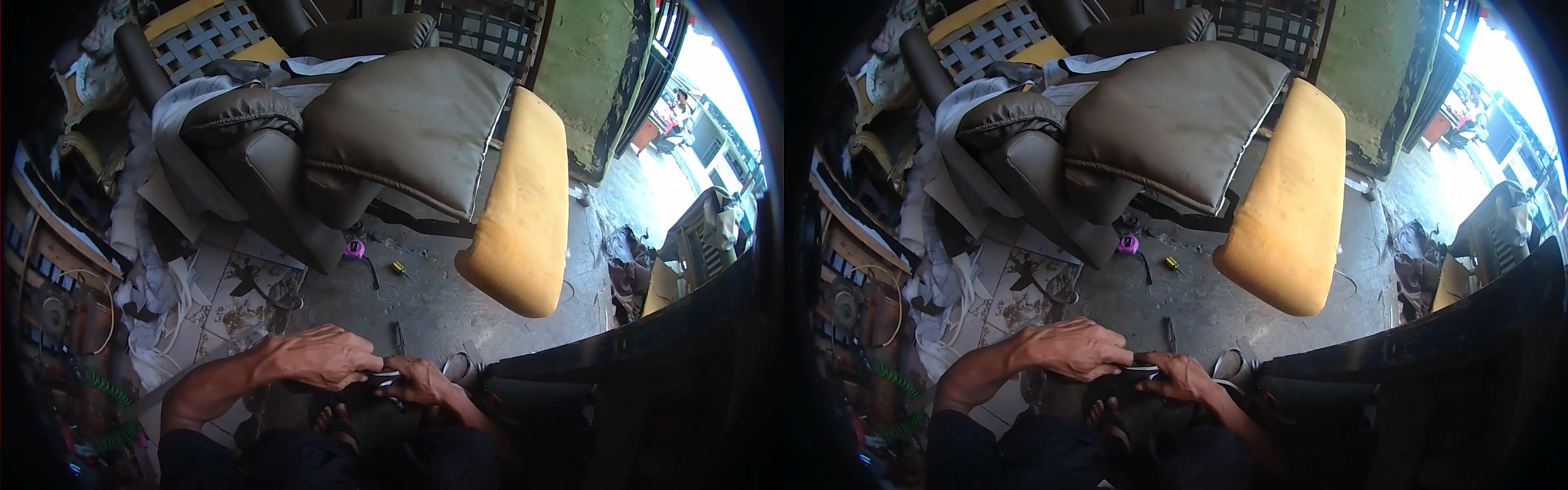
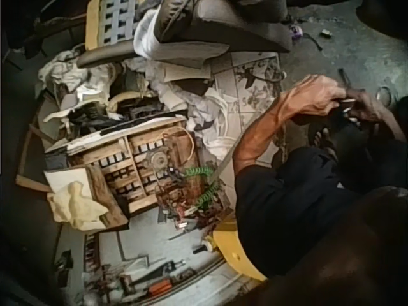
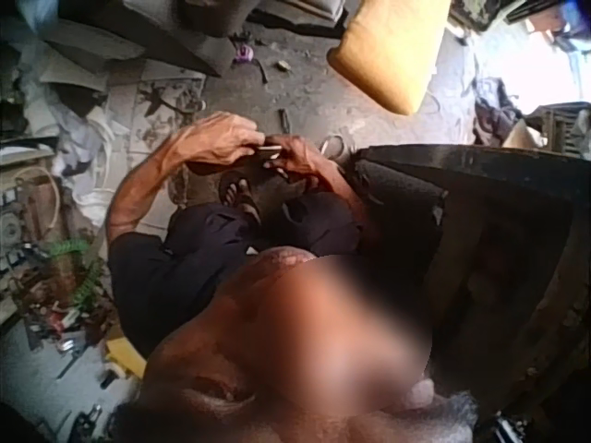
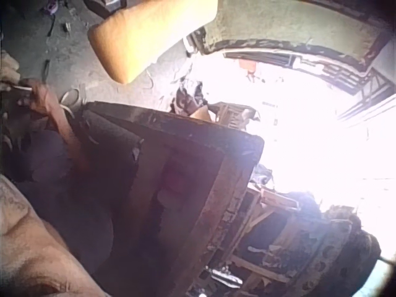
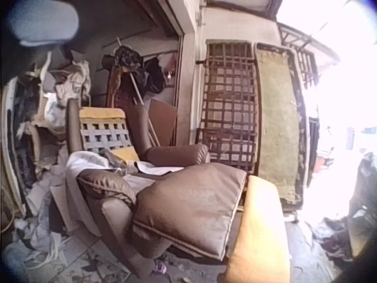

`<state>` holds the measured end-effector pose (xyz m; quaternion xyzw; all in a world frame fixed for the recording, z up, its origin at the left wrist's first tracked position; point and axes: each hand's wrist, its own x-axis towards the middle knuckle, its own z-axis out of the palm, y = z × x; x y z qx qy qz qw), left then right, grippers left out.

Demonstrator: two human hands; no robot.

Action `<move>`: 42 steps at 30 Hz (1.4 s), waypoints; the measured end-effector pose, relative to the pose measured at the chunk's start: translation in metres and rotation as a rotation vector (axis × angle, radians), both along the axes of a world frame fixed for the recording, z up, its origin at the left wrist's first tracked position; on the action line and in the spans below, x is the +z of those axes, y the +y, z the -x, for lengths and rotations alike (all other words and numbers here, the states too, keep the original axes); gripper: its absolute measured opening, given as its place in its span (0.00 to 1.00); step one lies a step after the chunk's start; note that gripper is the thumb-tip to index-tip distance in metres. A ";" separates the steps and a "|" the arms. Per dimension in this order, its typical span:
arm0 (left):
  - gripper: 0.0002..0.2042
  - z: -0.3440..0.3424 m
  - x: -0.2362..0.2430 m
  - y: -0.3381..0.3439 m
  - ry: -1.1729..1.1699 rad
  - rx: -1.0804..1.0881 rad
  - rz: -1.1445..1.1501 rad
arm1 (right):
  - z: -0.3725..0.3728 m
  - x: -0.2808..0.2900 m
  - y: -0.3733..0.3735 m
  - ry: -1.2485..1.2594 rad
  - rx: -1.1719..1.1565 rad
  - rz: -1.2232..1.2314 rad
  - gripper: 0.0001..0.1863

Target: The person cuts a section of fabric with scissors and fits it onto a padded chair component, then trims the excess fabric from the edges.

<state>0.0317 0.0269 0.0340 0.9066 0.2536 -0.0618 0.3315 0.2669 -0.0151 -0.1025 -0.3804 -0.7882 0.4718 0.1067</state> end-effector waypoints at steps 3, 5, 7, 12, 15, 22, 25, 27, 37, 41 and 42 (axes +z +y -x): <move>0.07 0.006 0.041 0.022 -0.096 -0.018 -0.072 | -0.019 -0.014 -0.001 -0.228 -0.053 0.041 0.25; 0.09 0.023 0.072 0.037 -0.093 0.019 -0.129 | -0.027 -0.001 -0.002 -0.218 -0.040 -0.001 0.22; 0.10 0.039 0.098 0.045 -0.066 0.090 -0.046 | -0.027 0.038 -0.002 -0.008 -0.102 0.351 0.21; 0.11 0.027 0.171 0.072 -0.138 0.083 -0.283 | -0.052 0.116 0.001 0.224 -0.233 0.455 0.14; 0.11 -0.040 0.223 0.121 -0.166 0.004 -0.672 | -0.081 0.124 0.005 0.697 -0.387 0.236 0.11; 0.27 -0.203 0.196 0.229 -0.337 0.163 -1.380 | -0.141 0.165 0.085 0.922 -0.883 0.046 0.22; 0.50 -0.183 0.161 0.219 0.022 0.090 -0.961 | -0.166 0.145 0.088 0.028 -1.328 -0.591 0.31; 0.68 -0.139 0.124 0.193 0.373 -0.002 -0.692 | -0.155 0.136 0.074 -0.033 -1.402 -0.722 0.29; 0.17 -0.008 0.220 0.255 -0.345 0.775 -0.977 | -0.146 0.265 0.092 0.302 -1.091 -0.874 0.16; 0.18 0.073 0.294 0.301 -0.665 0.924 -0.977 | -0.144 0.328 0.125 0.195 -1.454 -1.261 0.17; 0.17 0.077 0.290 0.304 -0.682 1.001 -1.068 | -0.150 0.337 0.144 0.181 -1.406 -1.307 0.18</move>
